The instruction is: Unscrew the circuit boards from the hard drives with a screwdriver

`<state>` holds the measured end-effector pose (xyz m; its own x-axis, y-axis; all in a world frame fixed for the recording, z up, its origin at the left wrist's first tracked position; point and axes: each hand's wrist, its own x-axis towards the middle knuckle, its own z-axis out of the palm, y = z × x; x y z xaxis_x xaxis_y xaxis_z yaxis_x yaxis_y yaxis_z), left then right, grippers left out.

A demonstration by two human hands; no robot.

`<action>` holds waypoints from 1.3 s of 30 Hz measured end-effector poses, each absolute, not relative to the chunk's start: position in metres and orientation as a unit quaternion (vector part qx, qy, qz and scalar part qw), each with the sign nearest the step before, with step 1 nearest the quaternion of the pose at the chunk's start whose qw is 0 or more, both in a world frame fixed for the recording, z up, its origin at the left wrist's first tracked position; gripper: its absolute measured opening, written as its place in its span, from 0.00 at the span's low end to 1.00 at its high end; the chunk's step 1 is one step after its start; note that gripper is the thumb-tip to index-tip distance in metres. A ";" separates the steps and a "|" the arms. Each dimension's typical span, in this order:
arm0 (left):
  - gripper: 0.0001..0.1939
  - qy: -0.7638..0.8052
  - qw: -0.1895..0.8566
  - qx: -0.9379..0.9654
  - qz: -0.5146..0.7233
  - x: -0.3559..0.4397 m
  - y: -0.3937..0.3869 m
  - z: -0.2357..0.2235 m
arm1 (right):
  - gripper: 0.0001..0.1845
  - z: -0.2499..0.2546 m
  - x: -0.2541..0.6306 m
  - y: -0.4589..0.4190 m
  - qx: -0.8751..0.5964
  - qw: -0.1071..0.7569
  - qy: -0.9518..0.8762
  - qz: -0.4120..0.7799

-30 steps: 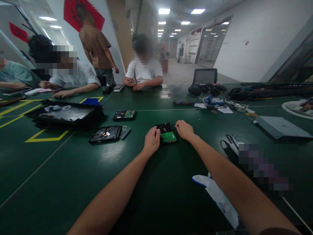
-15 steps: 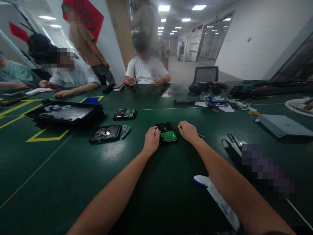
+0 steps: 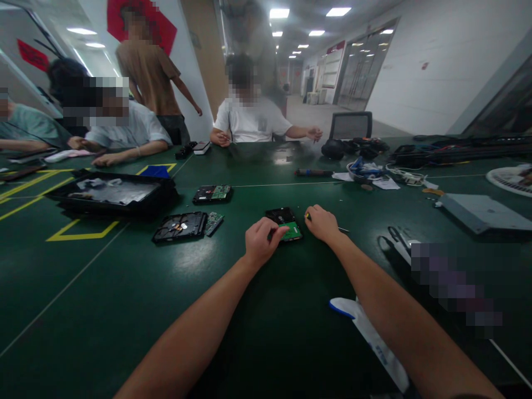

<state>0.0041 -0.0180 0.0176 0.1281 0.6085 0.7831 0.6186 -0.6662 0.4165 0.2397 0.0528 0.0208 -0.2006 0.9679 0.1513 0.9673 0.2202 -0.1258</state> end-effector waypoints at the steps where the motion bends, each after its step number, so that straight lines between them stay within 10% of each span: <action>1: 0.19 -0.386 0.022 -0.767 -0.512 0.005 -0.021 0.018 | 0.11 0.022 0.239 0.052 -0.625 0.093 -0.775 -0.002; 15: 0.15 -0.262 0.163 -0.828 -0.468 0.015 -0.030 0.024 | 0.14 0.025 0.240 0.048 -0.631 0.082 -0.771 -0.010; 30: 0.14 -0.521 -0.116 -0.660 -0.529 -0.003 -0.007 0.008 | 0.13 0.025 0.238 0.048 -0.620 0.086 -0.780 -0.005; 39: 0.22 -0.604 -0.089 -0.649 -0.454 -0.004 -0.010 0.012 | 0.12 0.021 0.239 0.049 -0.593 0.104 -0.798 -0.012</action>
<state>-0.0040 -0.0095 0.0121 -0.1420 0.8647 0.4817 0.7026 -0.2547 0.6644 0.2387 0.0490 0.0213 -0.2755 0.9442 0.1804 0.9494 0.2967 -0.1034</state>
